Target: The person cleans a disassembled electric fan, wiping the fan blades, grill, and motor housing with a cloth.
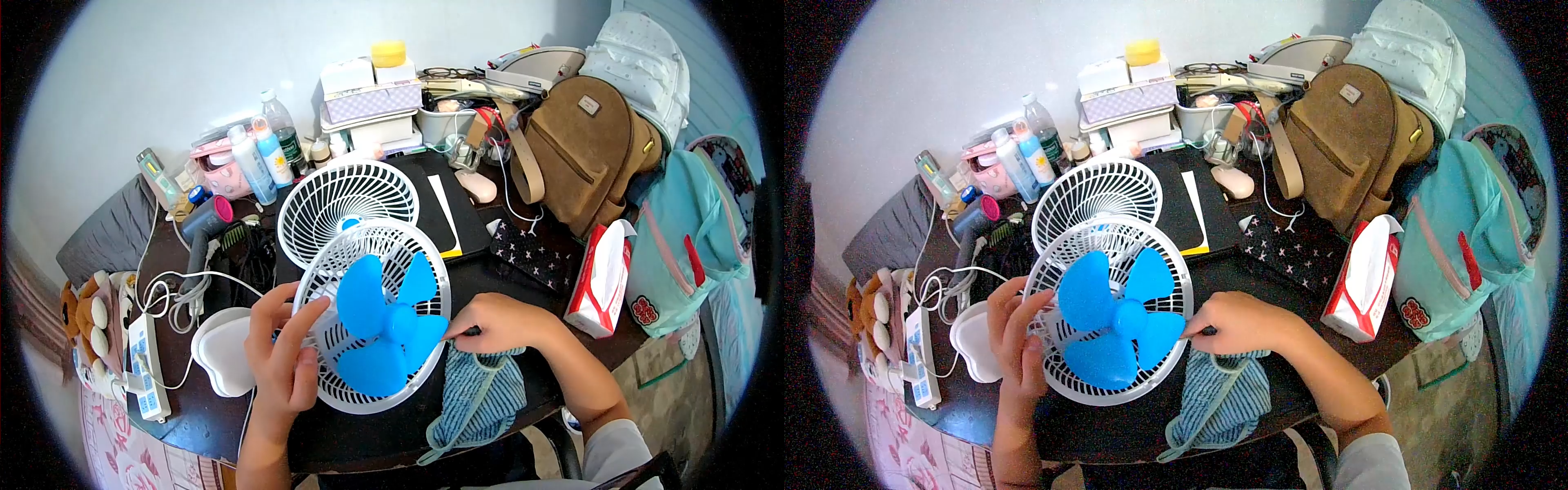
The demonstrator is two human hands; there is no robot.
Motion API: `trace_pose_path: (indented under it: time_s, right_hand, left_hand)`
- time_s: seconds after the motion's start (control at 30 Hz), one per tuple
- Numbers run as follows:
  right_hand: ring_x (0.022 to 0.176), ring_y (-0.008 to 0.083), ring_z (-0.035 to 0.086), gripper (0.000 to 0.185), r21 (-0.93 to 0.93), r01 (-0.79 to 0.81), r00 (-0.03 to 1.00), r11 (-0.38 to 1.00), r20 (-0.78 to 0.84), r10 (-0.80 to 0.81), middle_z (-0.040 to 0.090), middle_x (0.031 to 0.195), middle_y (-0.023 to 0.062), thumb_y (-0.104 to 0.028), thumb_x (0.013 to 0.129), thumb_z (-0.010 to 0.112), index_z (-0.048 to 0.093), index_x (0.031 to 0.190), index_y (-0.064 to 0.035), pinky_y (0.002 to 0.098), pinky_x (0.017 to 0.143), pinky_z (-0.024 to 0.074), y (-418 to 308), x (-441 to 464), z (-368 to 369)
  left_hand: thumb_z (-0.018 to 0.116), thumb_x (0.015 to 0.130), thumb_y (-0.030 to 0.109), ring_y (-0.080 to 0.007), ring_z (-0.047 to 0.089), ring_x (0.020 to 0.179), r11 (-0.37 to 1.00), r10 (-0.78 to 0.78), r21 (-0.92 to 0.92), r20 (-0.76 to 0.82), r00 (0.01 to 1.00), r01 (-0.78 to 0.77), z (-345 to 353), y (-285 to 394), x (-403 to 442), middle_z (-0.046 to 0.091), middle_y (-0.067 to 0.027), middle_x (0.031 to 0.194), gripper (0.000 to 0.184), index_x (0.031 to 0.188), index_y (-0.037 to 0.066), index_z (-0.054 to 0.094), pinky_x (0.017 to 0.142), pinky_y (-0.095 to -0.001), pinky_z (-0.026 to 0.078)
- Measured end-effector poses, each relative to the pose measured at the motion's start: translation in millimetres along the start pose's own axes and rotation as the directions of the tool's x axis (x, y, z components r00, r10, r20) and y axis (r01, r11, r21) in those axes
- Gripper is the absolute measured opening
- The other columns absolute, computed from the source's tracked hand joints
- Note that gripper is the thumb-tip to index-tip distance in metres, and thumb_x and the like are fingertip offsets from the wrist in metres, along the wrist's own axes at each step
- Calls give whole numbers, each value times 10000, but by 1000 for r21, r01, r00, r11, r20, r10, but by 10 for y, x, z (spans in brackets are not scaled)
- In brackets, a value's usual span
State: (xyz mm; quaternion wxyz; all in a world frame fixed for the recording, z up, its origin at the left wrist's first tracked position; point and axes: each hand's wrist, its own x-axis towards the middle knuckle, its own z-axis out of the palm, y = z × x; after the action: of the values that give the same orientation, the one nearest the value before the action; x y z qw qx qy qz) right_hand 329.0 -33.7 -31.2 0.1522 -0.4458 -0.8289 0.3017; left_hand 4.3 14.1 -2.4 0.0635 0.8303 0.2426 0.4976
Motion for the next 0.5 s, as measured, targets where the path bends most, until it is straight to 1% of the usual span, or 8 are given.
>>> trace_pose_path:
  time_s: [0.07, 0.17, 0.2, 0.27, 0.3, 0.4, 0.43, 0.5]
  right_hand:
    - [681, 263, 686, 316, -28, -21, 998, 999, 53, 22, 747, 876, 164, -110, 867, 667, 770, 1164, -72, 354, 638, 511, -43, -10, -33]
    - [728, 321, 714, 292, 86, 29, 992, 996, 117, -39, 754, 890, 153, -192, 889, 654, 780, 1142, -119, 414, 657, 544, -62, -10, 32]
    - [729, 293, 714, 319, 178, 77, 980, 981, 169, -108, 757, 895, 145, -186, 903, 651, 765, 1196, -134, 399, 657, 541, -67, 14, 76]
    - [738, 283, 707, 323, 186, 58, 959, 981, 264, -107, 757, 914, 141, -173, 918, 643, 757, 1219, -139, 397, 650, 529, -203, 33, 113]
    - [728, 277, 694, 336, 206, 95, 963, 974, 228, -142, 746, 893, 133, -162, 928, 633, 746, 1245, -148, 402, 635, 515, -200, 16, 196]
    - [717, 273, 686, 353, 125, 76, 962, 989, 252, -106, 725, 847, 126, -159, 927, 630, 736, 1264, -163, 407, 618, 504, -249, 2, 212]
    - [705, 269, 683, 369, 113, 61, 961, 992, 263, -89, 704, 807, 120, -158, 924, 630, 729, 1279, -180, 409, 613, 503, -257, 1, 207]
    - [715, 274, 691, 357, 123, 61, 962, 991, 256, -91, 712, 814, 122, -178, 918, 641, 740, 1261, -185, 412, 620, 514, -234, -5, 225]
  left_hand:
    - [528, 787, 136, -260, 675, 821, 1000, -5, 4, 2, 1000, 5, -4, -1, -6, 584, -242, 1291, 475, 1189, -19, 728, 752, -365, 554]
    - [526, 800, 139, -263, 669, 819, 1000, 14, 8, -23, 1000, -14, 15, -14, -14, 589, -245, 1284, 461, 1181, -23, 728, 742, -362, 548]
    - [525, 804, 142, -262, 666, 817, 1000, 11, 12, -26, 1000, -10, 17, -12, -19, 592, -245, 1280, 457, 1179, -24, 728, 735, -361, 545]
    - [525, 813, 148, -261, 660, 815, 1000, 4, 20, -32, 999, -3, 19, -9, -29, 597, -246, 1271, 450, 1175, -26, 728, 723, -358, 537]
    - [524, 821, 154, -258, 656, 814, 1000, 4, 16, -36, 999, -4, 22, -10, -30, 600, -245, 1267, 446, 1173, -27, 728, 718, -356, 533]
    - [523, 844, 176, -250, 647, 807, 1000, 5, 13, -47, 999, -5, 29, -15, -38, 604, -244, 1255, 435, 1169, -30, 728, 707, -351, 524]
    - [522, 853, 184, -248, 646, 802, 1000, 8, 15, -49, 999, -7, 34, -19, -40, 604, -243, 1253, 433, 1167, -32, 727, 705, -350, 523]
    - [520, 866, 194, -246, 644, 792, 1000, 18, 17, -49, 999, -17, 41, -23, -38, 605, -242, 1248, 430, 1166, -34, 726, 702, -349, 522]
